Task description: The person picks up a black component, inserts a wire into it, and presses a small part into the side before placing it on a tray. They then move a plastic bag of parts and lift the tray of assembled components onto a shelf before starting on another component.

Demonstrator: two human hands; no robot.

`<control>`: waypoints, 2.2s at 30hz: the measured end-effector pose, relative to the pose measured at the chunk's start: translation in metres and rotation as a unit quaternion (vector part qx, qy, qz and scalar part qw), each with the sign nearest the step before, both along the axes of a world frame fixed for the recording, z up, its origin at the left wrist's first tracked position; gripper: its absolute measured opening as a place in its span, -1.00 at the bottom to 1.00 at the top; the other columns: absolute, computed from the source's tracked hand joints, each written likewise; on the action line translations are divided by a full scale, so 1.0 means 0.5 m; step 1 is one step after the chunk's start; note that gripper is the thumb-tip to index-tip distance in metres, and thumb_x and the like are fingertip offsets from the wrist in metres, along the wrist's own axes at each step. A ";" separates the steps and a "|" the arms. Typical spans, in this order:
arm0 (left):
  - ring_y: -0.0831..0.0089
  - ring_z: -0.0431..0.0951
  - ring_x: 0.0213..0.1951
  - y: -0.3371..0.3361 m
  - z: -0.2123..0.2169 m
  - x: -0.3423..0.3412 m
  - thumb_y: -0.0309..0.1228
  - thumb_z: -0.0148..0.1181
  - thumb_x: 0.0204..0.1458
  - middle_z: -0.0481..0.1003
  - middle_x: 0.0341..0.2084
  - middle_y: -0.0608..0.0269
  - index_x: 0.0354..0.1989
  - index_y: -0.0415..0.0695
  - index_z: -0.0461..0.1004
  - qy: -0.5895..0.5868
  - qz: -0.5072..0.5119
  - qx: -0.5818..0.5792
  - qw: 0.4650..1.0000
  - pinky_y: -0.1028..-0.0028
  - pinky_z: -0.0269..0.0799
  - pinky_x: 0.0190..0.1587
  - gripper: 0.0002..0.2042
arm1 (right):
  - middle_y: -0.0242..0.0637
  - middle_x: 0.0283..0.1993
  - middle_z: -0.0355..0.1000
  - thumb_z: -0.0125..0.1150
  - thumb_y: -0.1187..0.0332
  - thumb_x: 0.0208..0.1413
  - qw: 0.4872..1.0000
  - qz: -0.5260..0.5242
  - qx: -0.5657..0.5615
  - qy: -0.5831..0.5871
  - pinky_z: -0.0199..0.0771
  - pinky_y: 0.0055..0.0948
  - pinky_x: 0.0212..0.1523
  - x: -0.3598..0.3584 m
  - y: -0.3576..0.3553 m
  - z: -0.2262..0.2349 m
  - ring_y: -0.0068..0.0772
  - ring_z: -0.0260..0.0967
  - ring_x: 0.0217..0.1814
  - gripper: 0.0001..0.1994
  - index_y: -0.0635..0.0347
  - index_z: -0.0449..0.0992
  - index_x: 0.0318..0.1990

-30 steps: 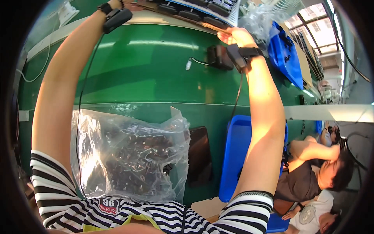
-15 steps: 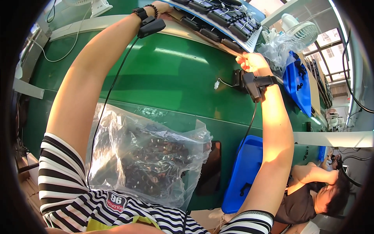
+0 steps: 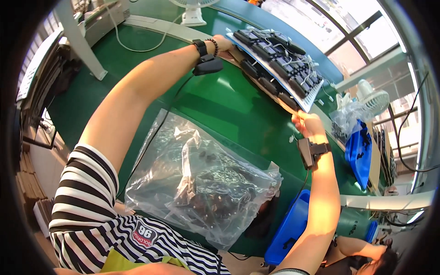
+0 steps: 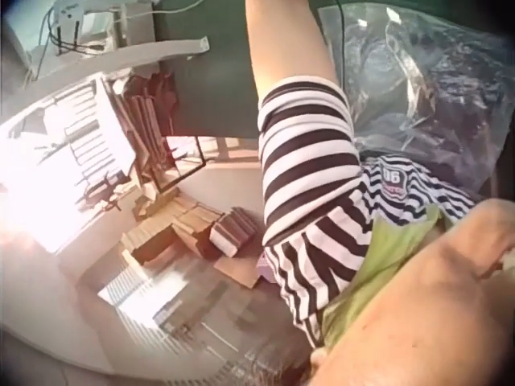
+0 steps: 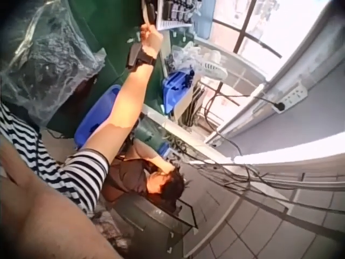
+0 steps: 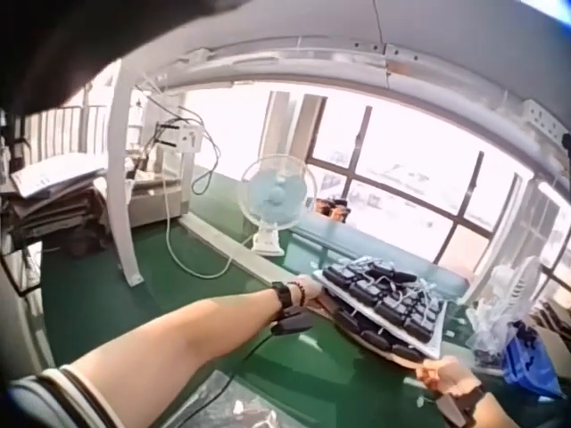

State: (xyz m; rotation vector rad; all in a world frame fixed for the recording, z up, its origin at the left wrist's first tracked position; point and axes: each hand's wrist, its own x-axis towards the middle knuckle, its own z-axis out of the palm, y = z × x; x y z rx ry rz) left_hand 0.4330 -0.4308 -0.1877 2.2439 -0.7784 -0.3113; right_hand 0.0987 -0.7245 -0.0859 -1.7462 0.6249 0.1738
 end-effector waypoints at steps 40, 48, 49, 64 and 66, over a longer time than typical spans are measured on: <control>0.15 0.67 -0.12 0.119 0.221 -0.366 -0.58 0.21 0.09 0.58 -0.11 0.02 -0.08 -0.35 0.50 0.225 0.305 -0.272 0.885 0.29 0.75 -0.18 -0.78 | -0.32 -0.38 0.49 0.11 0.33 0.39 0.989 0.100 0.107 -0.003 0.46 -0.65 -0.51 -0.070 -0.058 0.020 -0.60 0.42 -0.47 -0.77 0.36 0.49 -0.24; 0.15 0.66 -0.09 0.122 0.236 -0.445 -0.61 0.14 0.13 0.57 -0.10 0.03 0.03 -0.38 0.44 0.205 0.291 -0.300 0.885 0.29 0.70 -0.06 -0.72 | -0.28 -0.37 0.48 0.11 0.36 0.39 0.986 0.110 0.122 0.026 0.47 -0.64 -0.51 -0.099 -0.083 0.029 -0.58 0.41 -0.49 -0.78 0.38 0.47 -0.25; 0.16 0.66 -0.07 0.126 0.236 -0.448 -0.61 0.13 0.14 0.56 -0.09 0.03 0.03 -0.37 0.44 0.214 0.291 -0.306 0.881 0.29 0.70 -0.04 -0.72 | -0.28 -0.38 0.48 0.11 0.36 0.38 0.985 0.110 0.129 0.027 0.47 -0.64 -0.51 -0.096 -0.090 0.030 -0.57 0.40 -0.49 -0.78 0.38 0.47 -0.26; 0.20 0.57 0.08 0.170 0.186 -0.419 -0.53 0.06 0.26 0.46 0.09 0.02 0.19 -0.38 0.32 0.273 0.252 -0.337 0.865 0.26 0.59 0.14 -0.65 | -0.40 -0.48 0.39 0.11 0.31 0.38 0.981 0.133 0.119 0.071 0.25 -0.66 -0.57 -0.056 -0.057 0.098 -0.67 0.22 -0.57 -0.77 0.27 0.46 -0.30; 0.19 0.57 0.09 0.171 0.162 -0.401 -0.52 0.05 0.26 0.45 0.10 0.01 0.21 -0.38 0.31 0.282 0.245 -0.349 0.860 0.25 0.57 0.15 -0.63 | -0.41 -0.48 0.40 0.12 0.30 0.37 0.973 0.149 0.151 0.094 0.27 -0.64 -0.56 -0.044 -0.068 0.089 -0.67 0.23 -0.56 -0.78 0.26 0.46 -0.28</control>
